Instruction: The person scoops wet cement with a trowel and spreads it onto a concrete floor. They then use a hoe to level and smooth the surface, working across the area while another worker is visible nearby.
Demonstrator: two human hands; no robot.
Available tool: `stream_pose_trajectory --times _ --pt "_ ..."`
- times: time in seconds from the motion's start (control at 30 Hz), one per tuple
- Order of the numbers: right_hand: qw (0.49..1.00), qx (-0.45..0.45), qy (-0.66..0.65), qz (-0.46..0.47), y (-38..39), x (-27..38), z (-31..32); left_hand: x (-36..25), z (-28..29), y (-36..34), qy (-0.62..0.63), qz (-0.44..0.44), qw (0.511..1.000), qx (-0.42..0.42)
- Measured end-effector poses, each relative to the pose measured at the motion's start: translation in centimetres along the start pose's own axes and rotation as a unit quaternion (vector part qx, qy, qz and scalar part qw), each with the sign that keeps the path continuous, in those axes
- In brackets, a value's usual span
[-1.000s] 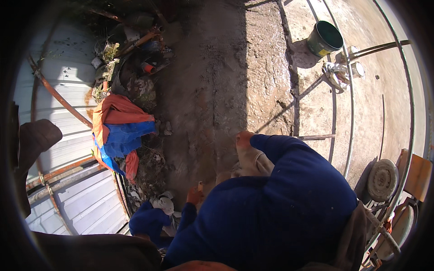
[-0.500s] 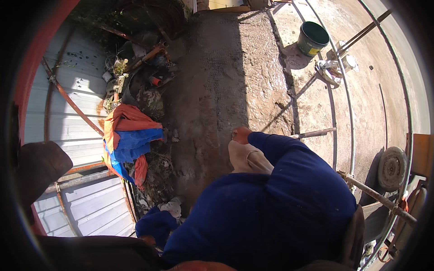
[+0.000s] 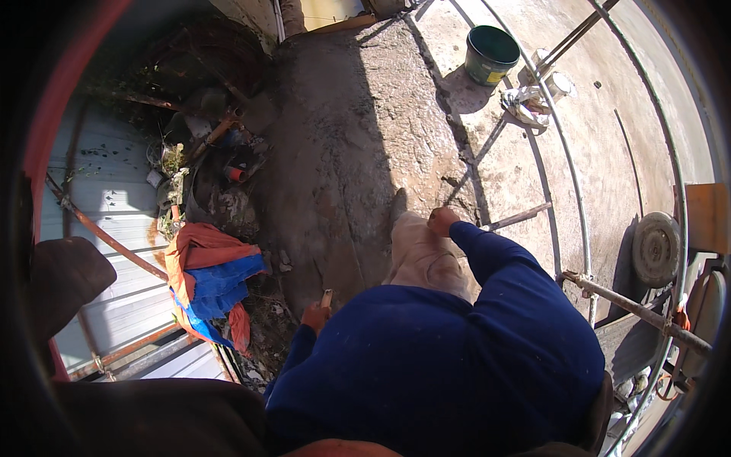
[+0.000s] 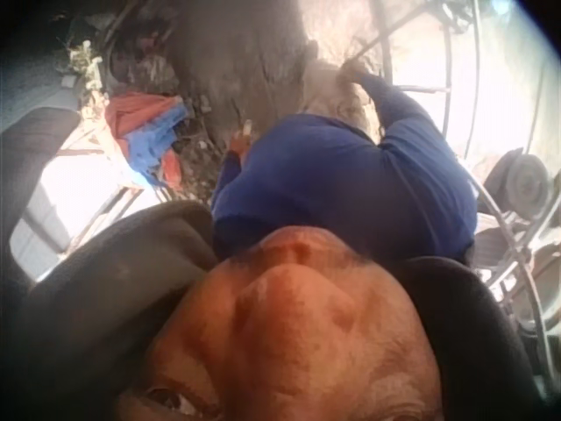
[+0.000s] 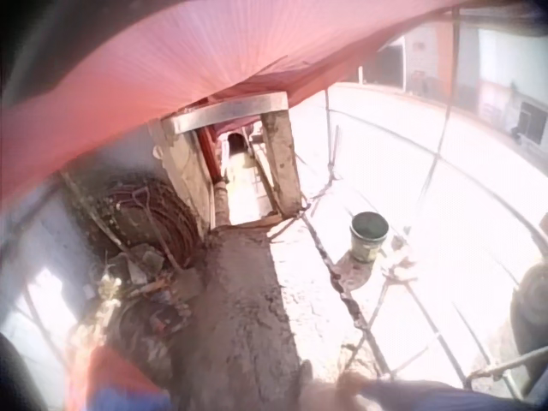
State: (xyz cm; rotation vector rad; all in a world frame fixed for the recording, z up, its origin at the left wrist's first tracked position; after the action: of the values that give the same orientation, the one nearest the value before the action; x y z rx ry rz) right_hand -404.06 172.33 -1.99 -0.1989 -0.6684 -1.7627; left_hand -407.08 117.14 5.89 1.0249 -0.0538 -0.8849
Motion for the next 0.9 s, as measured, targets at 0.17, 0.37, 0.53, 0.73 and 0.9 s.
stream_pose_trajectory --times 0.17,0.37,0.53,0.73,0.9 --pt "0.981 -0.012 -0.139 -0.135 -6.0 -1.5 -1.3 -10.0 -0.4 -4.2 -0.179 -0.064 0.981 0.039" --pt "0.948 -0.023 -0.25 -0.194 -18.2 -3.4 4.3 -21.5 0.7 -7.6 -0.269 -0.082 0.959 0.042" --pt "0.935 -0.073 -0.285 -0.197 -22.8 -4.4 9.7 -31.0 0.0 -10.1 -0.192 -0.039 0.977 0.089" --pt "0.918 -0.085 -0.323 -0.211 -22.1 -6.6 13.2 -41.1 -3.1 -12.9 0.023 -0.043 0.988 0.144" --pt "0.899 -0.079 -0.369 -0.221 -21.5 -5.8 13.7 -49.3 -5.3 -12.6 0.091 -0.091 0.967 0.22"
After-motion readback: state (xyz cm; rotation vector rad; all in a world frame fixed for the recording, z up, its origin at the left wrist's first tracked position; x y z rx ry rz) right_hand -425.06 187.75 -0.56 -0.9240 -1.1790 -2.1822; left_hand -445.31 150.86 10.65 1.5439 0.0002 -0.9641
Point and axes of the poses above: each hand's wrist, its own y-axis away from the middle knuckle, its own z-axis out of the back of the hand, x = y × z, the point moved 2 cm from there along -y, towards the middle knuckle, and after that the axes turned 15 degrees about -x, right-handed, at the moved point
